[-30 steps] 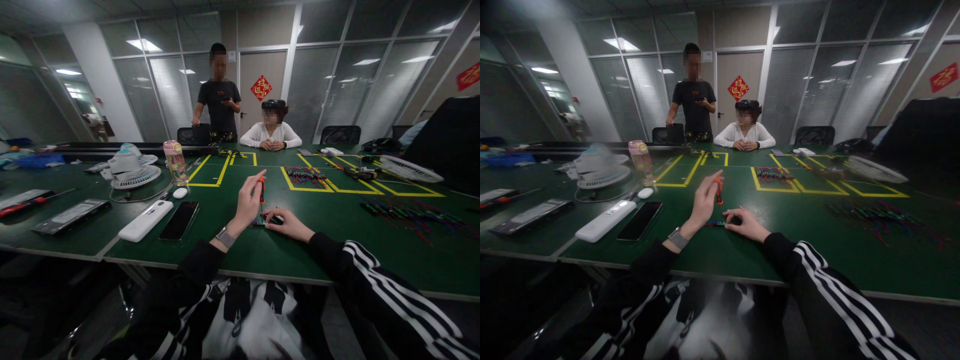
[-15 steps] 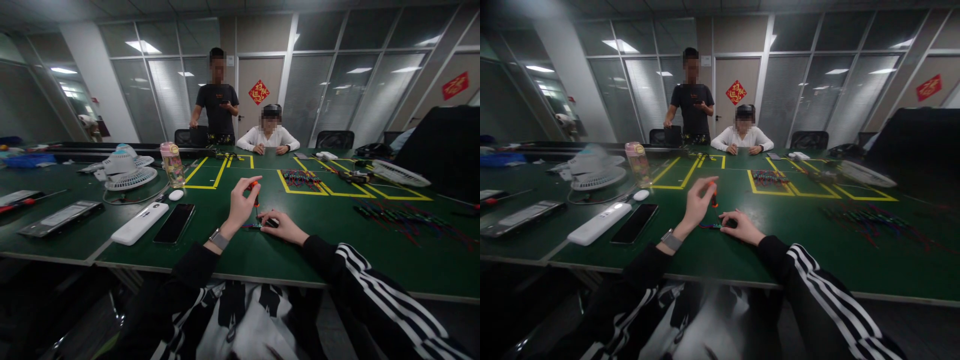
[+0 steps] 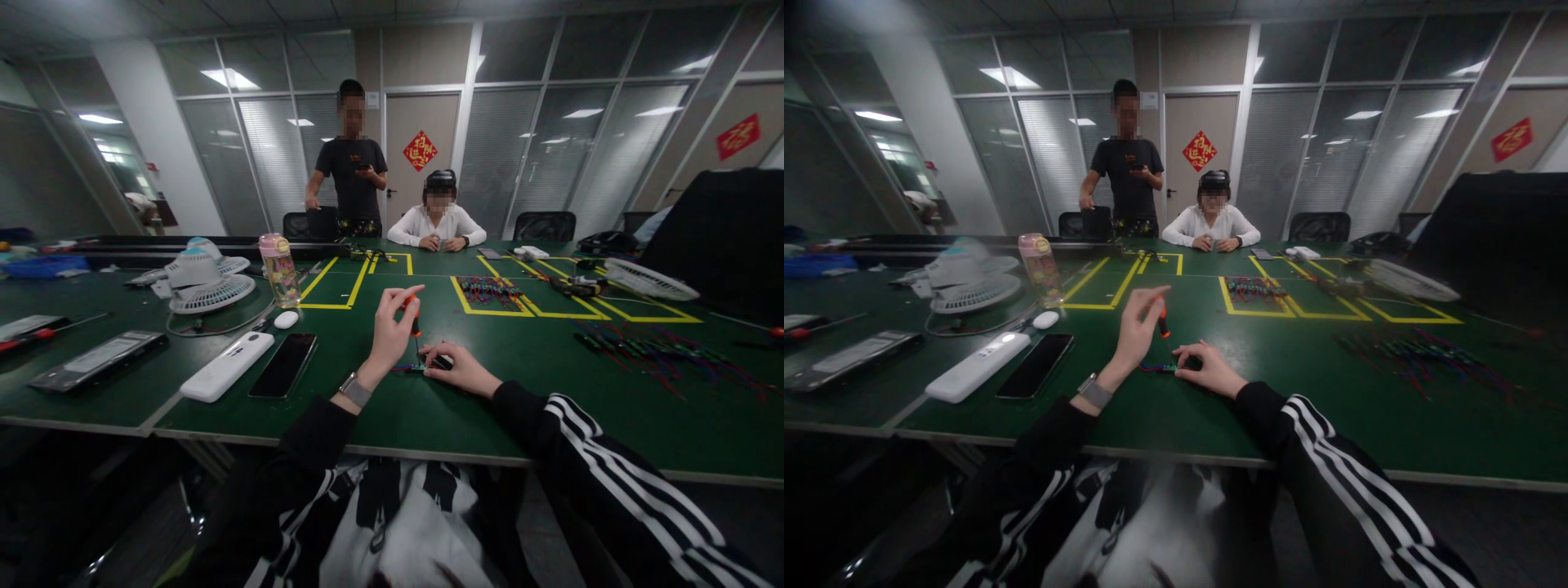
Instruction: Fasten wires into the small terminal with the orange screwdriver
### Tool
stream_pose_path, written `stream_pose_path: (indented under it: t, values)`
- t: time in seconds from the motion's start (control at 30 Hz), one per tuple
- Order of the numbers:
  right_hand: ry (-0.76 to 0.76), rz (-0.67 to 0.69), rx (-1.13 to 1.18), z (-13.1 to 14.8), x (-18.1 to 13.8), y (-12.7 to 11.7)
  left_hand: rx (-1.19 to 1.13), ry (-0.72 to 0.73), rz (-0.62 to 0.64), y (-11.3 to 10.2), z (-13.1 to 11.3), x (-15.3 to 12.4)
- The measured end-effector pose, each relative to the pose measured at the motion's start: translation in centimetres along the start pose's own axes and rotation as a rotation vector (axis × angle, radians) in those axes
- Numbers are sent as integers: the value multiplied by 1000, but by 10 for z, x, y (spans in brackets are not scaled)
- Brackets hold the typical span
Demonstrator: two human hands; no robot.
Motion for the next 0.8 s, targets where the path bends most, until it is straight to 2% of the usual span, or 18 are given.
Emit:
stream_pose_path:
  t: [0.13,0.33,0.5,0.67,0.8]
  values:
    - [6,1,-2,1,0,0,-53,-38,45,4,3,0]
    - [0,-3,4,-1,0,0,11,24,-3,1,1,3]
    - [-2,-8,1,-2,0,0,-120,-84,112,4,5,2]
    - [-8,-14,-1,0,0,-1,-4,-10,9,1,4,2]
    - [-17,-12,4,0,0,-1,-29,-20,71,2,3,3]
Point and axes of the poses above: each hand's wrist, its own x-axis towards the middle knuckle, its own y-axis out of the palm, z = x × y, the point moved 3 cm from there along x, towards the middle knuckle, and after that the axes turned 12 degrees about -z, right-handed, at the moved point
